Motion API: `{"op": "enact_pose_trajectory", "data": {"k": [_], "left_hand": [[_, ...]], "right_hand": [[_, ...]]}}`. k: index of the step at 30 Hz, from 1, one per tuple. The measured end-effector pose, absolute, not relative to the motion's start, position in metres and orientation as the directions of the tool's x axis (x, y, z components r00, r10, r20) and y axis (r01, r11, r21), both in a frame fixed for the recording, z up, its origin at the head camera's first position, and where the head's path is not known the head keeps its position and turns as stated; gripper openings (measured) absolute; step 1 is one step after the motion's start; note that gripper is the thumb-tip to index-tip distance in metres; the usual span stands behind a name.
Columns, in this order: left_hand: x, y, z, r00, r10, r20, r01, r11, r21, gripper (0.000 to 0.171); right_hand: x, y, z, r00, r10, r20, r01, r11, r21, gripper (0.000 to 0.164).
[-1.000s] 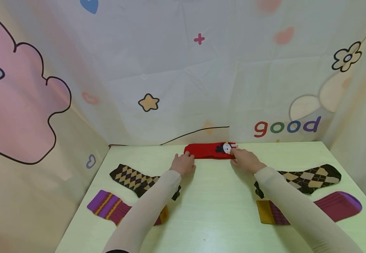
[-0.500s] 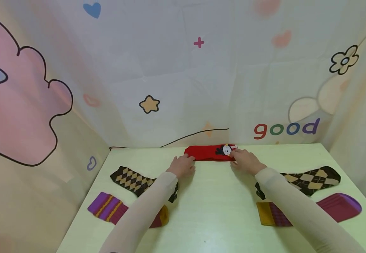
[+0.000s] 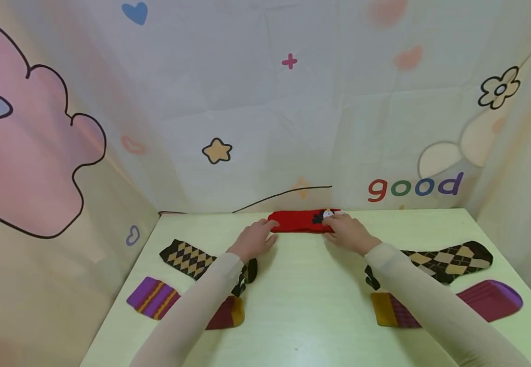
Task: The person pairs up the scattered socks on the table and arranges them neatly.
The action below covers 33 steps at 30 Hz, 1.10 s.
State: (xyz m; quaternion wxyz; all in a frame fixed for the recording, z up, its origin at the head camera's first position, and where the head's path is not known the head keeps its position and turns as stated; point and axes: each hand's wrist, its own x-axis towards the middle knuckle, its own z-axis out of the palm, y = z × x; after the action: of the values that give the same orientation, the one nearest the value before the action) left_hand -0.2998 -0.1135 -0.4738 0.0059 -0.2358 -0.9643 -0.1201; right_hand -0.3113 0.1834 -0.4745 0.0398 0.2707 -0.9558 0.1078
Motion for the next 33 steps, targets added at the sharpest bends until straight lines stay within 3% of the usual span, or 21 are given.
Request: {"op": "enact_pose_trajectory", "data": {"k": [5, 13, 33], "left_hand": [[-0.293, -0.124, -0.468, -0.89, 0.444, 0.1, 0.455, 0.855, 0.25, 0.043], [-0.284, -0.149, -0.465, -0.903, 0.409, 0.132, 0.43, 0.848, 0.31, 0.051], [-0.265, -0.225, -0.469, -0.943, 0.284, 0.176, 0.32, 0.918, 0.234, 0.056]], "right_hand": [[-0.308, 0.172, -0.477, -0.829, -0.528, 0.181, -0.557, 0.809, -0.188, 0.031], [-0.298, 0.149, -0.479, -0.827, -0.54, 0.156, -0.562, 0.79, -0.246, 0.041], [-0.279, 0.091, -0.471, -0.778, -0.6, 0.187, -0.626, 0.715, -0.31, 0.049]]}}
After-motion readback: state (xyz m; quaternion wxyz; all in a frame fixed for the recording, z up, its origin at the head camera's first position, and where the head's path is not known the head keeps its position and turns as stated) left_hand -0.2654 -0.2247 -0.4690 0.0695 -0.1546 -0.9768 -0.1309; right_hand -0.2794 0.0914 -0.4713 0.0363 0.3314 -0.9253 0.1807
